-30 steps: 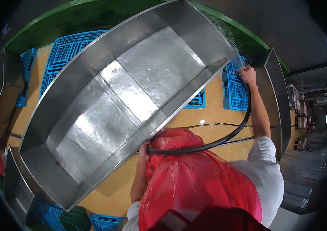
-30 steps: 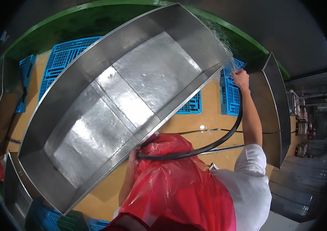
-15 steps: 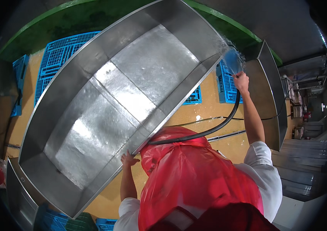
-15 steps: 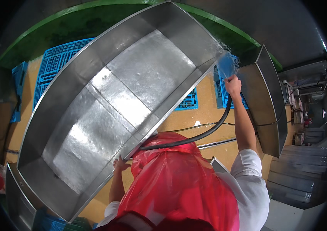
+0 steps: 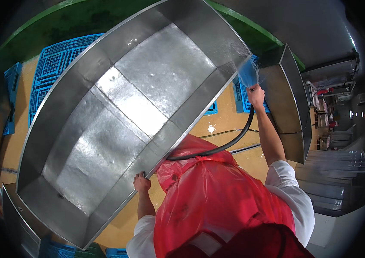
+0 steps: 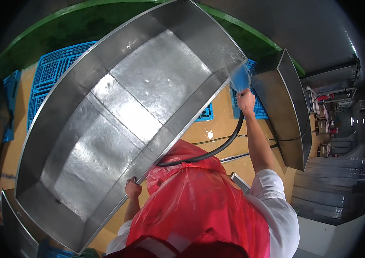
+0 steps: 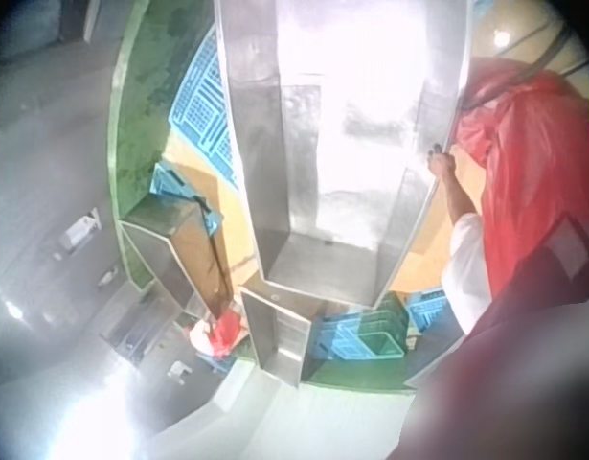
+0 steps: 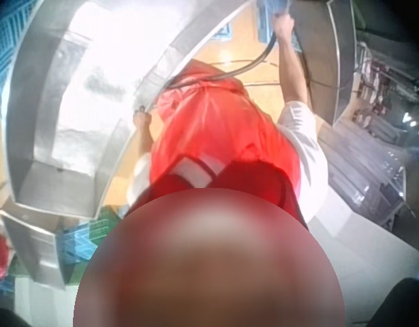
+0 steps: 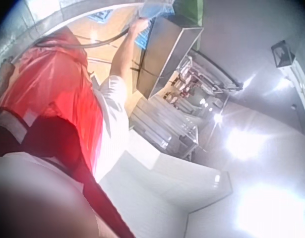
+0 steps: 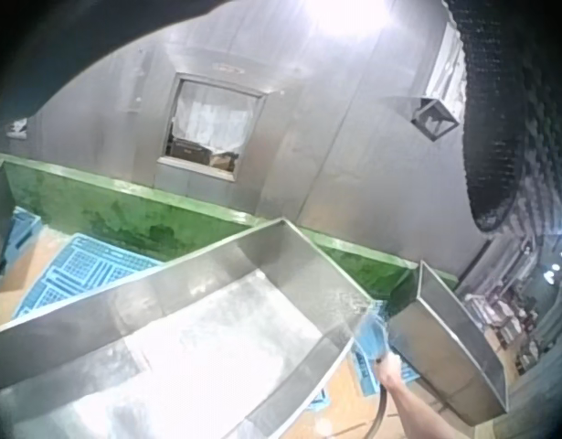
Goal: The person uses a hose to rinse the interior surfaces of several stainless steel trays arranged on a wet floor. The person moves the hose back and forth across each tray, then repositions to the next tray and repeats the rinsing process.
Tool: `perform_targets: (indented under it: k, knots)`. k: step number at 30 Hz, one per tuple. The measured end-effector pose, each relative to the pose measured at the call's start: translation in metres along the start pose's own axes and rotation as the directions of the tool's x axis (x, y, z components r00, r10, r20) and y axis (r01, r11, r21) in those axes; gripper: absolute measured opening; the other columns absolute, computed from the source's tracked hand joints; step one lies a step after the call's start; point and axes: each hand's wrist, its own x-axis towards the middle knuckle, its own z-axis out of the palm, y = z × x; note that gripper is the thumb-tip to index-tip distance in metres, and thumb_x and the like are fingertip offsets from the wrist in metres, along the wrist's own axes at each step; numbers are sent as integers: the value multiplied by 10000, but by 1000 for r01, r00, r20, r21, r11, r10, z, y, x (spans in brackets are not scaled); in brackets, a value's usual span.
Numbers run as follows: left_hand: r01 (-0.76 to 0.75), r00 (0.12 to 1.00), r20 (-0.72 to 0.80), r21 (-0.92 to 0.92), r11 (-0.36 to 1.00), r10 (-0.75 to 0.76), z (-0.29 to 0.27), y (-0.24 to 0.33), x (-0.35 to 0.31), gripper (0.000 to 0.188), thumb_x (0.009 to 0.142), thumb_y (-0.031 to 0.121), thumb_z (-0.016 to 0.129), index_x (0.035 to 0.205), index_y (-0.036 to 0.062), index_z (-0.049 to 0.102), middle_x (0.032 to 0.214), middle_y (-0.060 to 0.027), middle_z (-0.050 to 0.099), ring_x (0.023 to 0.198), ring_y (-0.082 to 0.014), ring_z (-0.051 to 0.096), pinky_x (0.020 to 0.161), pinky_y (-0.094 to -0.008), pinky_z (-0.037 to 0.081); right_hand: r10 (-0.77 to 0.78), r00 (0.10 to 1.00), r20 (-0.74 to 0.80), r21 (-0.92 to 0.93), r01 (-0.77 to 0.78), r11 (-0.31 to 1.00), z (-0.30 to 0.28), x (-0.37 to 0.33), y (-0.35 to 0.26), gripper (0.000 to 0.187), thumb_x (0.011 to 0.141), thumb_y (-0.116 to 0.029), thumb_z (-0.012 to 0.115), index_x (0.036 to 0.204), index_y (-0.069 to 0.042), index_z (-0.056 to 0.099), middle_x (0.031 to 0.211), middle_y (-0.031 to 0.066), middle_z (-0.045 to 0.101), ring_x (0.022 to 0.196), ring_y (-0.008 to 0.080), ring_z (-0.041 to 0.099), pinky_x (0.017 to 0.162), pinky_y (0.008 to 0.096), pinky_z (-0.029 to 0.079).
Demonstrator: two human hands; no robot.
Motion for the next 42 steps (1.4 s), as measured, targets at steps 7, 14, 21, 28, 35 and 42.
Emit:
perform_targets:
  k: [7, 14, 21, 28, 35, 42]
  knots:
    - [119, 959, 238, 147, 982, -152, 39, 6, 27, 535, 758, 182, 645, 1276, 134, 524, 1240, -178, 558, 1190, -329, 521, 984, -449, 417, 55, 996, 66, -9, -55, 998, -2, -2, -22, 292, 757, -230, 706, 940, -18, 626, 924, 239, 668, 941, 414, 630, 821, 458, 492]
    - [-434, 431, 173, -821, 371, 886, -119, 285, -24, 660, 926, 384, 581, 1413, 7, 344, 1334, -248, 484, 1265, -299, 470, 1038, -350, 376, -33, 993, 112, 4, 33, 999, 37, 0, -32, 296, 754, -239, 726, 945, -29, 643, 917, 250, 668, 926, 419, 639, 821, 460, 507]
    - [-573, 420, 375, -597, 562, 826, -111, 369, -16, 466, 990, 355, 451, 1347, 55, 451, 1095, -196, 628, 1032, -261, 615, 878, -357, 454, 47, 994, 100, 104, -57, 993, 82, 22, 15, 319, 725, -292, 762, 878, -25, 679, 876, 224, 684, 870, 383, 664, 794, 441, 519]
    - [-740, 597, -187, -503, 446, 780, -199, 467, -55, 390, 979, 319, 482, 1333, 163, 530, 825, -208, 650, 663, -313, 610, 676, -383, 478, 66, 904, 422, 77, -108, 991, 82, 131, 20, 355, 705, -288, 672, 843, 39, 689, 806, 212, 692, 727, 310, 703, 724, 389, 557]
    - [-649, 683, -176, -593, 478, 709, -234, 538, -44, 381, 969, 327, 506, 1310, 168, 565, 789, -171, 663, 633, -191, 599, 674, -348, 479, -32, 857, 515, 0, 37, 999, 36, 206, -29, 323, 748, -268, 650, 722, 54, 652, 624, 144, 655, 508, 208, 657, 471, 323, 521]
    - [-616, 666, -137, -655, 437, 733, -244, 591, -19, 371, 970, 309, 506, 1293, 145, 587, 884, -111, 677, 694, -139, 583, 743, -300, 485, -108, 770, 629, -133, 244, 961, 33, 252, -16, 190, 717, -167, 603, 651, -2, 671, 593, 114, 655, 501, 190, 645, 507, 309, 509]
